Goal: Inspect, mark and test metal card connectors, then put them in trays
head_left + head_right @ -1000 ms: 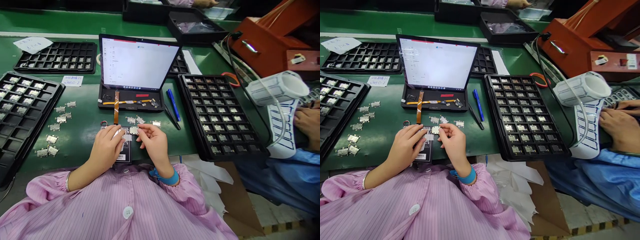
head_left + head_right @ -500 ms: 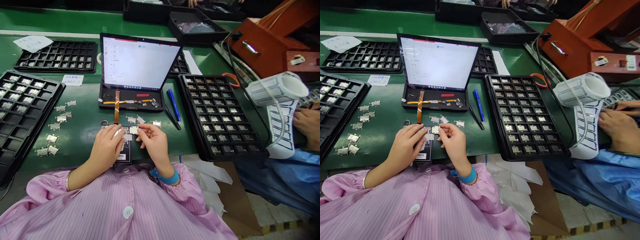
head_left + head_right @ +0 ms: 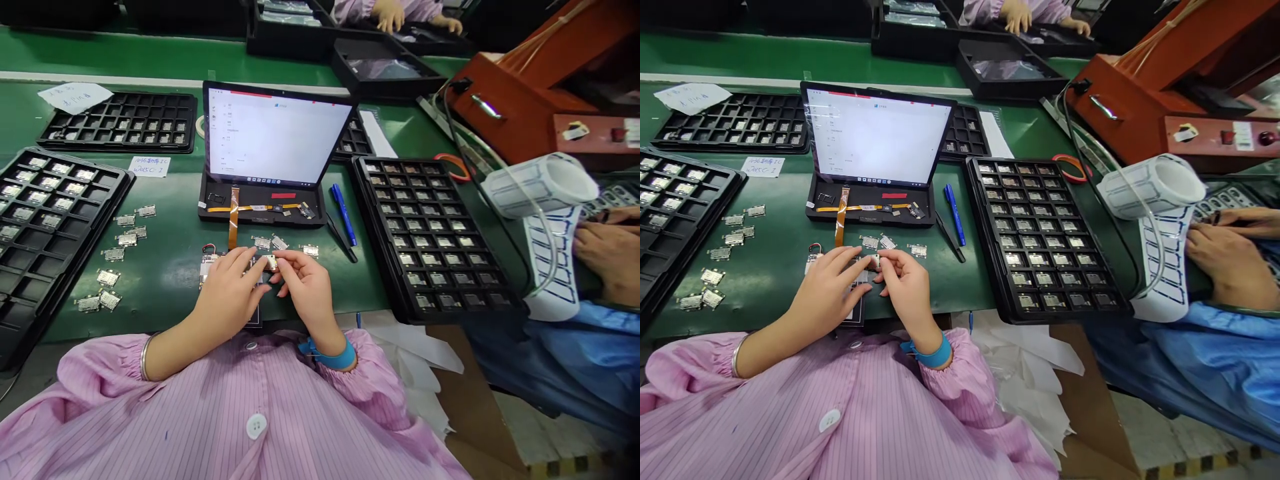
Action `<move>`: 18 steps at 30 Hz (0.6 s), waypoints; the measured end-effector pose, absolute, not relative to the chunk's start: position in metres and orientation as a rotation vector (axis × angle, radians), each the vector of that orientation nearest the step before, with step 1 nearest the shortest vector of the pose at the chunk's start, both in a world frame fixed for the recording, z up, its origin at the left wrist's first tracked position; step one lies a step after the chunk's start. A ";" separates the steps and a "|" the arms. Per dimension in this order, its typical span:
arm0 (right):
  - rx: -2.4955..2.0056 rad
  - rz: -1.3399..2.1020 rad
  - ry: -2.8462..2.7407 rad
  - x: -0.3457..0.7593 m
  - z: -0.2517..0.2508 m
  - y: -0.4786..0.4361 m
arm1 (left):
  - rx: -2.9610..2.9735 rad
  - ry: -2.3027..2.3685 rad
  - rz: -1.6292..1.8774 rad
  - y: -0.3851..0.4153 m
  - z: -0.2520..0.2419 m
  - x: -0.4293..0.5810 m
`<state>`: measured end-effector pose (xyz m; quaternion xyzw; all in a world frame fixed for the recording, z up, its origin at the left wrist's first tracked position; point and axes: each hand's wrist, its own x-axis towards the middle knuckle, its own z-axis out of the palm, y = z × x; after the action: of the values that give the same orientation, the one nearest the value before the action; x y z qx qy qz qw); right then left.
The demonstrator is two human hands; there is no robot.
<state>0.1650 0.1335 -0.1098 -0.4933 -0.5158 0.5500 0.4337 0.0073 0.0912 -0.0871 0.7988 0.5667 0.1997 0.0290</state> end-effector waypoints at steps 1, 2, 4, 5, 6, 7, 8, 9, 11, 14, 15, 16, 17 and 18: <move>-1.210 1.367 -1.292 0.166 -0.110 0.133 | 2.416 1.750 0.602 0.096 -0.084 0.012; -1.196 1.361 -1.295 0.166 -0.111 0.133 | 2.373 1.754 0.576 0.101 -0.081 0.016; -1.186 1.352 -1.291 0.167 -0.113 0.133 | 2.319 1.766 0.511 0.110 -0.077 0.022; -1.190 1.353 -1.290 0.168 -0.113 0.132 | 2.308 1.773 0.492 0.114 -0.076 0.023; -1.195 1.357 -1.291 0.168 -0.114 0.132 | 2.306 1.778 0.487 0.116 -0.076 0.024; -1.198 1.366 -1.296 0.169 -0.114 0.133 | 2.315 1.777 0.494 0.117 -0.076 0.024; -1.199 1.379 -1.303 0.170 -0.114 0.134 | 2.327 1.774 0.507 0.117 -0.077 0.023; -1.196 1.390 -1.310 0.170 -0.115 0.134 | 2.339 1.772 0.519 0.117 -0.078 0.023; -1.183 1.411 -1.323 0.171 -0.114 0.137 | 2.362 1.765 0.534 0.116 -0.080 0.021; -1.176 1.428 -1.337 0.170 -0.112 0.139 | 2.387 1.757 0.545 0.114 -0.083 0.021; -1.181 1.426 -1.339 0.170 -0.112 0.139 | 2.390 1.756 0.549 0.114 -0.083 0.022; -1.187 1.423 -1.339 0.170 -0.111 0.139 | 2.391 1.757 0.552 0.114 -0.084 0.022; -1.192 1.420 -1.340 0.169 -0.112 0.139 | 2.390 1.760 0.556 0.114 -0.084 0.023; -1.195 1.417 -1.341 0.169 -0.112 0.138 | 2.388 1.765 0.560 0.114 -0.083 0.024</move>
<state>0.1688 0.1378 -0.1121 -0.4754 -0.5337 0.5638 0.4139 0.0236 0.1137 -0.0834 0.7889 0.5830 0.1849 0.0601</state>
